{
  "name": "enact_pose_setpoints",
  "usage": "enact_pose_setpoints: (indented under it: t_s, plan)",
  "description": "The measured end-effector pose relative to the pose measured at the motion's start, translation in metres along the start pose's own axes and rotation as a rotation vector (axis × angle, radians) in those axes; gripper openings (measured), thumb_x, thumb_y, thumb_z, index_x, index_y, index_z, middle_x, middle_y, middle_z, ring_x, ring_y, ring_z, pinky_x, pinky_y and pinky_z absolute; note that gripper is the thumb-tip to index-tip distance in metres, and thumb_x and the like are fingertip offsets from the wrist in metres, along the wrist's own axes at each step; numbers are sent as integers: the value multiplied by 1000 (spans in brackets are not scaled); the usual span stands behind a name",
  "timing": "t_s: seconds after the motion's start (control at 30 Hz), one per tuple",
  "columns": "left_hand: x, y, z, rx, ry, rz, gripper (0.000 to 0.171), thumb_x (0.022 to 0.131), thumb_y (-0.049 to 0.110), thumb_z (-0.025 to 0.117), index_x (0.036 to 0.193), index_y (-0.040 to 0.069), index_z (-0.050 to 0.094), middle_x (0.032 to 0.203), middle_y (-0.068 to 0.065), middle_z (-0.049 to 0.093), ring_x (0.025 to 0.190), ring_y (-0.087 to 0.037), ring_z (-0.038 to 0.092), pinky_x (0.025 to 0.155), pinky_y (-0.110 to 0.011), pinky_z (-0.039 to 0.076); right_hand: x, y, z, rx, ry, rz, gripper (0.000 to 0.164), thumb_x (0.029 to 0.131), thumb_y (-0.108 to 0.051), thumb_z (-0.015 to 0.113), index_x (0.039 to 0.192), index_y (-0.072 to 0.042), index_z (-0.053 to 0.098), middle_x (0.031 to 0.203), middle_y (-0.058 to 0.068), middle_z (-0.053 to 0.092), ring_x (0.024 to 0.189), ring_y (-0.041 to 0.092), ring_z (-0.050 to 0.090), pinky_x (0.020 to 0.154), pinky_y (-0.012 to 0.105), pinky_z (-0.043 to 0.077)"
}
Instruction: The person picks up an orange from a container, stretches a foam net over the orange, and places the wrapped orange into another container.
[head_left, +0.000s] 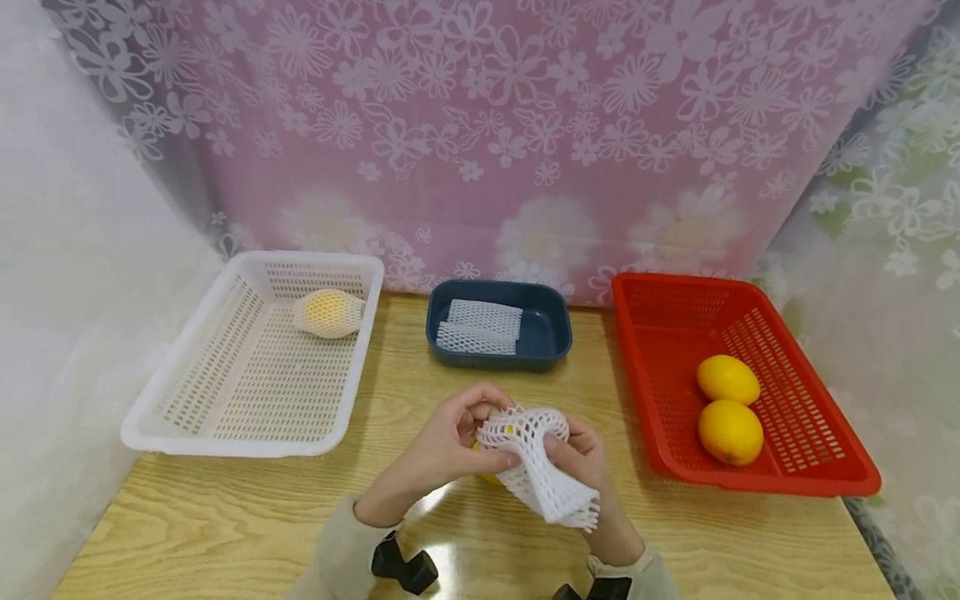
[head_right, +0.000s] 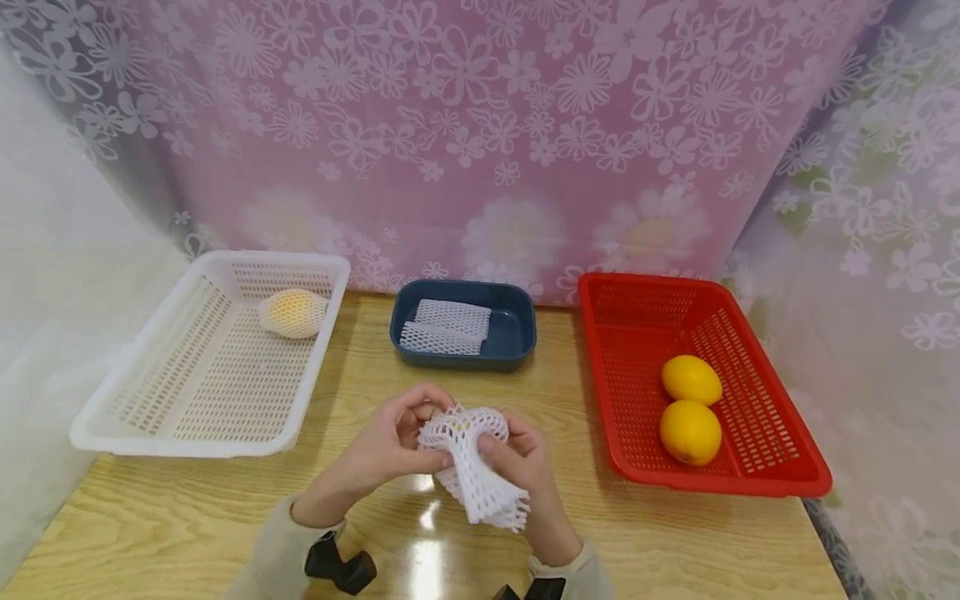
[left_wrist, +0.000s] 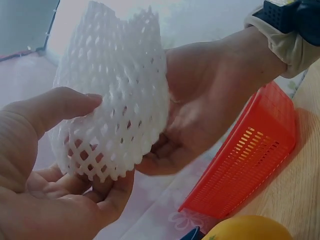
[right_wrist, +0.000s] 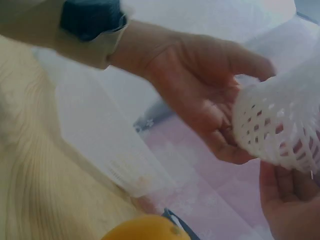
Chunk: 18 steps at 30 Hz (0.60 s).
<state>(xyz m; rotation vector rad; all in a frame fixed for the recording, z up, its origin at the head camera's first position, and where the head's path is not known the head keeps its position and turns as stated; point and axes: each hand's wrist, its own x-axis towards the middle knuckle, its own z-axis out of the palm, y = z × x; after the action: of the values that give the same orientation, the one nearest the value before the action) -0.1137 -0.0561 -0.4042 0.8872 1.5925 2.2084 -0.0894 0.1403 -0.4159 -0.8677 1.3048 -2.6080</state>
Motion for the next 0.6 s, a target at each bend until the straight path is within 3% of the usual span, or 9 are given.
enact_pose_setpoints:
  t_s: [0.13,0.27,0.43,0.6]
  plan:
    - [0,0,0,-15,-40,-14,39,80,-11,71,114,-11,51,91,-8,65,81,-13,62,70,-22,53,3,-4,0,125,24,-30,48,99,9,24,115,-5,67,101,3,71,87,7,67,75,21,55]
    - [-1,0,0,-86,-120,-79,54,83,-9,69,130,-6,42,105,-12,65,90,-17,65,74,-27,56,5,-8,-2,202,11,-19,46,102,7,20,117,-3,63,103,5,69,89,9,67,76,22,55]
    - [-1,-1,-1,-96,-226,-180,67,84,-9,68,138,3,32,117,-13,59,97,-20,66,77,-32,57,6,-8,-3,193,63,34,40,102,6,23,112,-6,60,97,3,68,91,14,67,75,22,55]
    - [-2,-6,-1,-38,-325,-257,51,83,-9,69,127,-4,43,113,-8,60,96,-16,66,78,-30,56,8,-10,-3,158,90,72,39,103,6,25,117,-7,59,94,2,67,81,9,66,70,20,54]
